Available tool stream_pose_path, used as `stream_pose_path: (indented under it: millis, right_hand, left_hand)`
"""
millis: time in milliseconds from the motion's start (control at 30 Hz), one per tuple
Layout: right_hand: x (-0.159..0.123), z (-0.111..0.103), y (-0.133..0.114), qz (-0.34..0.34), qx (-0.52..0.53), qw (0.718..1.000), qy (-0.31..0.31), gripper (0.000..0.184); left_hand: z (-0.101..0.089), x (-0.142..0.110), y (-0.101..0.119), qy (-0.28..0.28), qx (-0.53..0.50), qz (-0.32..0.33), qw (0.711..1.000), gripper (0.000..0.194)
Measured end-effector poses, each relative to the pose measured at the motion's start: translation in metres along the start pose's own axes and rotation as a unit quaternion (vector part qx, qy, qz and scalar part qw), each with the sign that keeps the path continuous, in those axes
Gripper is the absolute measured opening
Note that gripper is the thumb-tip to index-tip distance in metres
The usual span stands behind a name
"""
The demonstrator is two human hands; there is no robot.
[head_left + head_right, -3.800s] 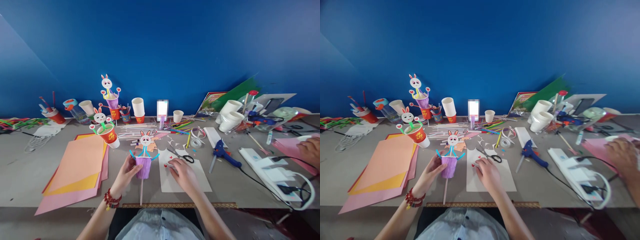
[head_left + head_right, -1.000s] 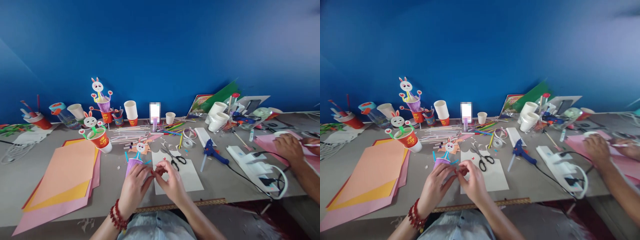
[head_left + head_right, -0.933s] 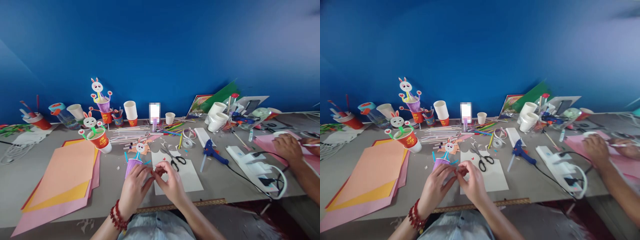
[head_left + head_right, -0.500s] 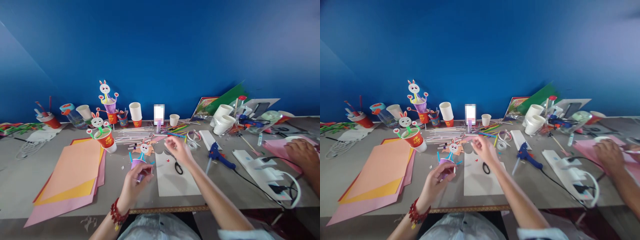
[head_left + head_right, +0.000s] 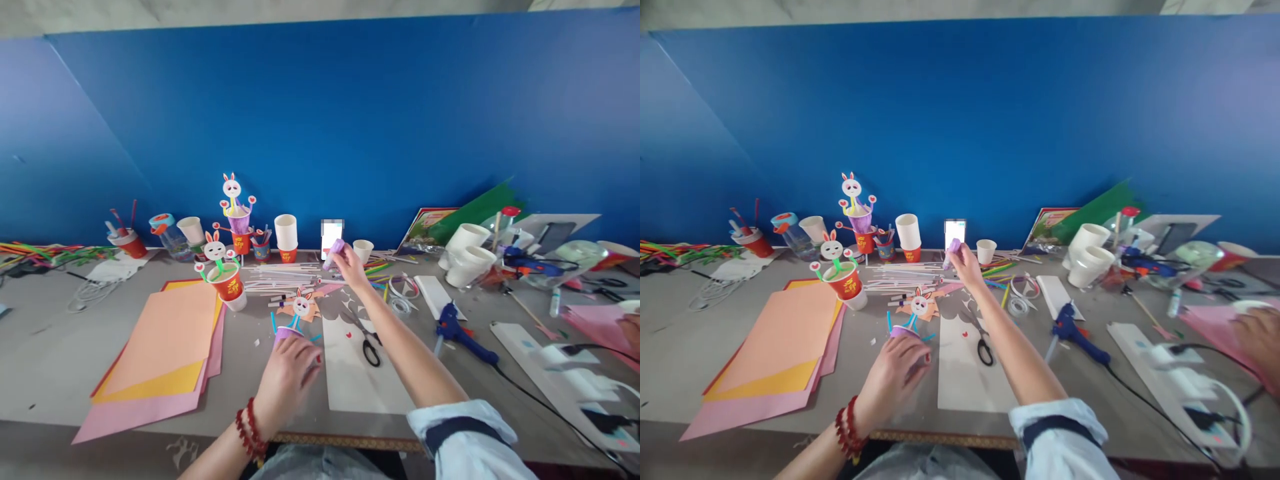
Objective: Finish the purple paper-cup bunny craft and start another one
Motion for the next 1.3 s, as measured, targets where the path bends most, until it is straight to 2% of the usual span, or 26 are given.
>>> stream_pose_path:
  millis: [67,167,233,300,400,467,533,600,700,767,800,867,933,967,1033,1100,1200,1300]
  right_hand:
    - [-0.016,-0.006,-0.020,-0.002,0.039,0.999,-0.024,0.030]
    - [-0.055,-0.016,-0.048,0.016,0.080,0.995,-0.065,0.031]
    - [-0.089,-0.022,-0.055,0.055,0.138,0.983,-0.106,0.031]
    - [-0.126,-0.030,-0.055,0.097,0.180,0.970,-0.131,0.028]
    - [-0.174,-0.040,-0.045,0.155,0.184,0.961,-0.138,0.030]
    - [-0.199,-0.037,-0.038,0.201,0.194,0.948,-0.152,0.038]
    - [-0.215,-0.026,-0.037,0.235,0.221,0.929,-0.183,0.048]
    - [-0.222,-0.012,-0.042,0.251,0.247,0.912,-0.209,0.056]
    - [-0.223,0.001,-0.052,0.274,0.242,0.898,-0.246,0.064]
    - [-0.221,-0.001,-0.062,0.269,0.201,0.901,-0.276,0.064]
    - [-0.219,-0.007,-0.067,0.253,0.165,0.911,-0.282,0.064]
    - [-0.213,-0.030,-0.077,0.202,0.077,0.941,-0.259,0.065]
    - [-0.206,-0.061,-0.081,0.165,0.019,0.968,-0.189,0.063]
    - [-0.204,-0.075,-0.080,0.158,0.022,0.977,-0.144,0.059]
    - [-0.202,-0.092,-0.074,0.161,0.081,0.982,-0.060,0.043]
    - [-0.202,-0.088,-0.065,0.173,0.159,0.972,-0.018,0.031]
    - [-0.204,-0.055,-0.057,0.170,0.237,0.956,-0.030,0.030]
    - [-0.207,-0.030,-0.055,0.147,0.296,0.944,-0.029,0.027]
  left_hand:
    - [0.022,0.005,0.013,-0.077,0.061,0.039,0.994,0.010]
    - [0.059,0.013,0.024,-0.173,0.140,0.070,0.972,0.010]
    - [0.077,0.018,0.026,-0.204,0.161,0.072,0.963,0.013]
    - [0.083,0.020,0.025,-0.213,0.160,0.063,0.962,0.016]
    - [0.065,0.019,0.023,-0.194,0.134,0.049,0.971,0.024]
    - [0.037,0.022,0.025,-0.121,0.099,0.046,0.987,0.033]
    - [0.012,0.027,0.033,-0.054,0.098,0.091,0.990,0.045]
    - [0.001,0.032,0.046,-0.041,0.123,0.171,0.977,0.041]
    - [0.001,0.037,0.059,-0.071,0.170,0.266,0.946,0.019]
    - [0.002,0.038,0.057,-0.101,0.186,0.301,0.930,0.022]
    - [0.001,0.037,0.053,-0.120,0.181,0.309,0.926,0.026]
    - [-0.006,0.041,0.034,-0.153,0.150,0.283,0.935,0.029]
    - [-0.018,0.056,0.006,-0.160,0.117,0.206,0.958,0.028]
    - [-0.023,0.066,-0.009,-0.153,0.117,0.161,0.968,0.028]
    - [-0.023,0.089,-0.028,-0.145,0.171,0.118,0.967,0.027]
    - [-0.008,0.114,-0.032,-0.143,0.195,0.116,0.963,0.026]
    - [0.036,0.146,-0.026,-0.174,0.223,0.132,0.950,0.034]
    - [0.071,0.165,-0.022,-0.198,0.234,0.136,0.942,0.027]
Point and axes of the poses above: each hand's wrist, its own x-axis towards the middle knuckle, its own z-axis out of the palm, y = z × x, the point moved 7 cm from there along x, towards the middle knuckle, and after that the axes turned 8 degrees about x, right-handed, at the moved point
